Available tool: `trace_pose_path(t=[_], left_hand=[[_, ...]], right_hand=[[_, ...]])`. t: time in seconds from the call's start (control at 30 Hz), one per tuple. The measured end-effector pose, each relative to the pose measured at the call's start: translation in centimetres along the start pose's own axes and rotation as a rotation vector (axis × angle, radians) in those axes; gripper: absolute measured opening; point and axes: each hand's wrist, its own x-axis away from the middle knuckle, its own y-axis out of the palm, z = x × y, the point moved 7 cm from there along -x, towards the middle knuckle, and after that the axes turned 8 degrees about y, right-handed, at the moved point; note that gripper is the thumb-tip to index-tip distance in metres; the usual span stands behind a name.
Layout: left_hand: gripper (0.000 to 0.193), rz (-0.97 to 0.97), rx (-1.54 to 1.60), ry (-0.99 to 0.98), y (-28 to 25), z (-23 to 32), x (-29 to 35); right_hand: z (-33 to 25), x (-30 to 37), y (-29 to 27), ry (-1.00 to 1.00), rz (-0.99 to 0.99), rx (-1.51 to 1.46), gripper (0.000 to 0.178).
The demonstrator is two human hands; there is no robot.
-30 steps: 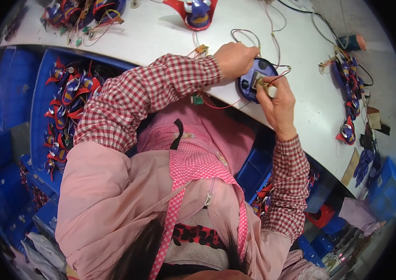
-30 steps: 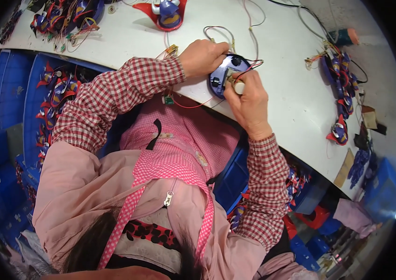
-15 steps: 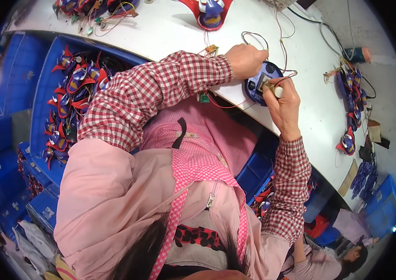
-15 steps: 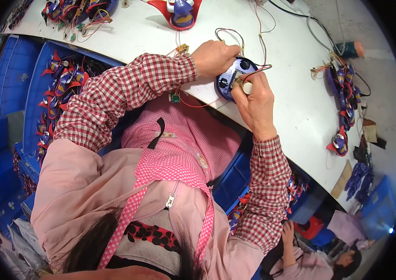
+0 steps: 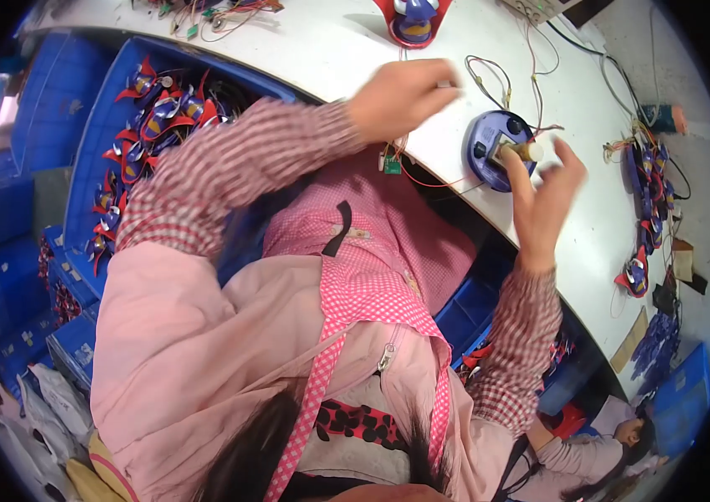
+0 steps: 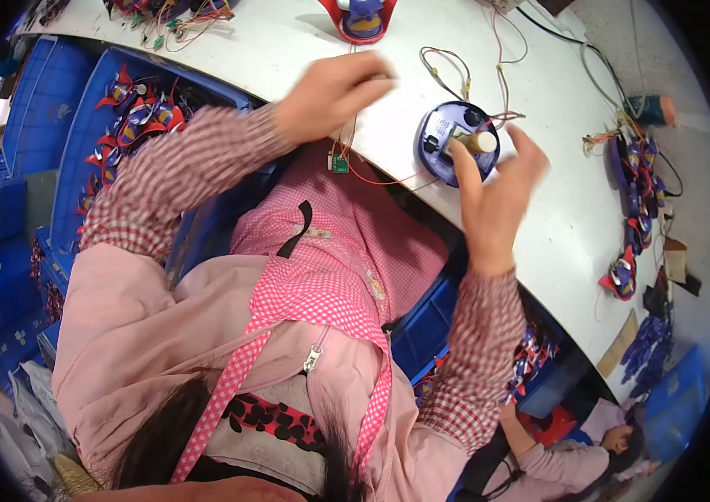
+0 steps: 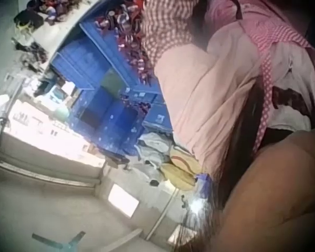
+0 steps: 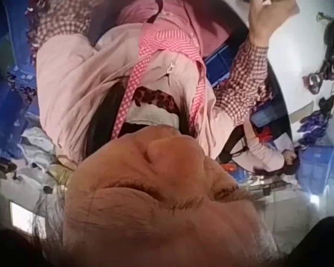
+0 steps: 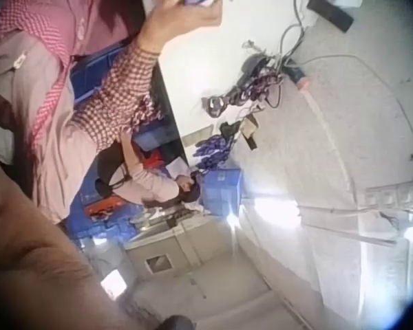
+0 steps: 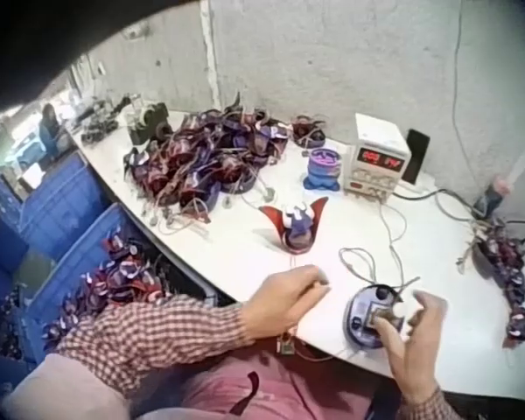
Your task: Assembling small electronic toy components by connecting wires and attaching plastic housing parts on a factory workbench.
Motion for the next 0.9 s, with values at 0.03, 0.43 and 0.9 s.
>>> trace_pose_path(t=[0.03,0.43,0.9], left_hand=[[0.019,0.043,0.03,-0.086,-2.0,0.6,2.4],[0.028,0.141,1.003,-0.893,4.4,-2.8,15.2],[0.025,0.109,1.056,-0.93,4.7,-4.1,15.5]], right_hand=[[-0.9,2.1,-1.2,-0.038,0.031,-0.034,0.031],[-7.0,10.1,8.8,-0.274,-0.42,-0.126,0.027],[-3.0,-3.0,15.9,0.102,-0.461,0.101,0.038]])
